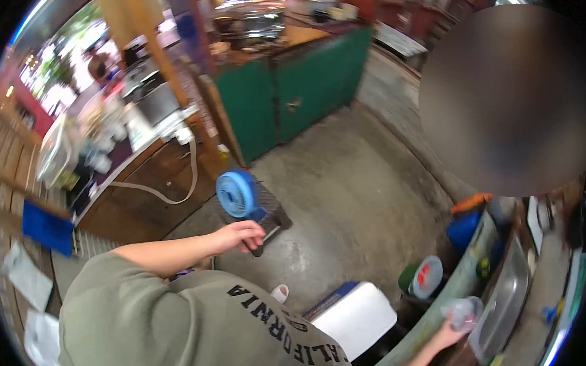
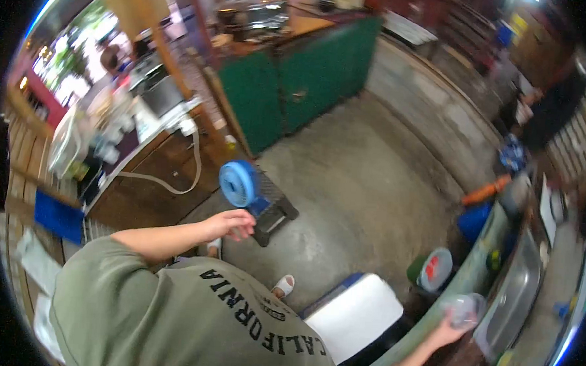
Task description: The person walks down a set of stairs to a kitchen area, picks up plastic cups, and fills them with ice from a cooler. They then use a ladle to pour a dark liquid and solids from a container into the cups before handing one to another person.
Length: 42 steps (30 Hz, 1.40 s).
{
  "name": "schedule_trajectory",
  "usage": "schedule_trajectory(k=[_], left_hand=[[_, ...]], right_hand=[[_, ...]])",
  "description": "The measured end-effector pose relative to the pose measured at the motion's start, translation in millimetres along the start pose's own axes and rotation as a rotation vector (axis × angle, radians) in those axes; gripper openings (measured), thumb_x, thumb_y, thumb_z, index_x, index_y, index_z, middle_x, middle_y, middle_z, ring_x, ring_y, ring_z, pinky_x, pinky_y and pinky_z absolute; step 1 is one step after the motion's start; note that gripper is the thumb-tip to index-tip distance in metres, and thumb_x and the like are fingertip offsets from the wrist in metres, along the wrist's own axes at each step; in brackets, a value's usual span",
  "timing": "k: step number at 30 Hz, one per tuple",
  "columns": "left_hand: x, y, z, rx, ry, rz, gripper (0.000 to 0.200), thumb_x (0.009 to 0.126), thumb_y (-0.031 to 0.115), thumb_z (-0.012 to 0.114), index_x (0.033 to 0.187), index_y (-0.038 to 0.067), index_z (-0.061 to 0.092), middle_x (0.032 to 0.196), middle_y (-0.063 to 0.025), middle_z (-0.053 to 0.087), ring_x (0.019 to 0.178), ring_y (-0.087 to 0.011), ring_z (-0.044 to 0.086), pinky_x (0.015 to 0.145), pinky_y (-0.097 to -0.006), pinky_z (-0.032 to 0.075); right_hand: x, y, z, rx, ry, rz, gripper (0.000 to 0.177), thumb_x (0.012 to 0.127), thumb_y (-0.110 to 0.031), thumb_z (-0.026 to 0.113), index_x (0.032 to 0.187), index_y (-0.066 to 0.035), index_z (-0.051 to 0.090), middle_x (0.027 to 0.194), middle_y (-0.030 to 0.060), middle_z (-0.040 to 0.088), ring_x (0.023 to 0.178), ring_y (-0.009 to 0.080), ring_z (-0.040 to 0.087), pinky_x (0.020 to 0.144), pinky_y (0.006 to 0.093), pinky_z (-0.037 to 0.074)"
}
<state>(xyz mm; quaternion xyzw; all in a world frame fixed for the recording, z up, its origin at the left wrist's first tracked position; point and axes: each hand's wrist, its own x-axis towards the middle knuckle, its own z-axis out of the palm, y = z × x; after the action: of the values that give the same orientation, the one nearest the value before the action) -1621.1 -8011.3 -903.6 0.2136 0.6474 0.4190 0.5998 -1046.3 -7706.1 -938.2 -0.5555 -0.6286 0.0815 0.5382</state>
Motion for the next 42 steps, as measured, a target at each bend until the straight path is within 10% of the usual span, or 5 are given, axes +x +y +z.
schedule_trajectory(k=[10, 16, 20, 31, 42], left_hand=[[-141.6, -47.9, -162.1, -0.106, -0.124, 0.551, 0.084, 0.077, 0.024, 0.075, 0.142, 0.012, 0.024, 0.140, -0.0085, 0.035, 0.131, -0.0220, 0.031, 0.101, -0.0437, 0.034], [-261.9, -119.6, -289.3, 0.018, 0.809, 0.554, 0.083, 0.065, 0.024, 0.083, 0.133, 0.004, 0.039, 0.128, -0.0139, 0.049, 0.121, -0.0237, 0.046, 0.103, -0.0380, 0.035], [-318.0, -189.7, -358.9, -0.181, 1.113, 0.538, 0.069, 0.067, 0.016, 0.080, 0.126, 0.004, 0.045, 0.121, -0.0100, 0.052, 0.113, -0.0185, 0.049, 0.097, -0.0336, 0.039], [-417.9, -274.3, -381.8, -0.570, 1.707, 0.558, 0.069, 0.067, 0.007, 0.079, 0.125, 0.007, 0.044, 0.117, -0.0069, 0.053, 0.110, -0.0183, 0.050, 0.095, -0.0328, 0.040], [-425.5, -252.7, -381.4, -0.606, 2.106, 0.385, 0.070, 0.067, 0.009, 0.078, 0.128, 0.003, 0.044, 0.123, -0.0097, 0.048, 0.114, -0.0213, 0.047, 0.097, -0.0355, 0.040]], right_hand=[[-297.3, -496.6, 252.0, 0.914, -1.713, 0.070, 0.082, 0.058, -0.013, 0.083, 0.129, -0.002, 0.045, 0.127, 0.0115, 0.050, 0.118, 0.0226, 0.048, 0.099, 0.0368, 0.039], [-444.5, -716.4, 330.9, 0.959, -2.101, -0.828, 0.079, 0.063, -0.018, 0.082, 0.130, -0.004, 0.045, 0.123, 0.0147, 0.049, 0.121, 0.0251, 0.044, 0.101, 0.0384, 0.037], [-533.1, -828.9, 391.8, 0.794, -2.821, -0.602, 0.069, 0.069, -0.010, 0.074, 0.131, -0.005, 0.046, 0.113, 0.0092, 0.056, 0.109, 0.0194, 0.051, 0.093, 0.0355, 0.044], [-701.9, -1179.4, 465.4, 1.299, -0.894, -1.754, 0.052, 0.061, -0.035, 0.081, 0.099, -0.008, 0.058, 0.102, 0.0145, 0.054, 0.099, 0.0311, 0.053, 0.088, 0.0421, 0.042], [-685.5, -1355.3, 506.5, 1.548, -1.044, -1.576, 0.021, 0.074, -0.018, 0.069, 0.091, -0.008, 0.062, 0.083, 0.0120, 0.062, 0.080, 0.0285, 0.061, 0.073, 0.0376, 0.048]])
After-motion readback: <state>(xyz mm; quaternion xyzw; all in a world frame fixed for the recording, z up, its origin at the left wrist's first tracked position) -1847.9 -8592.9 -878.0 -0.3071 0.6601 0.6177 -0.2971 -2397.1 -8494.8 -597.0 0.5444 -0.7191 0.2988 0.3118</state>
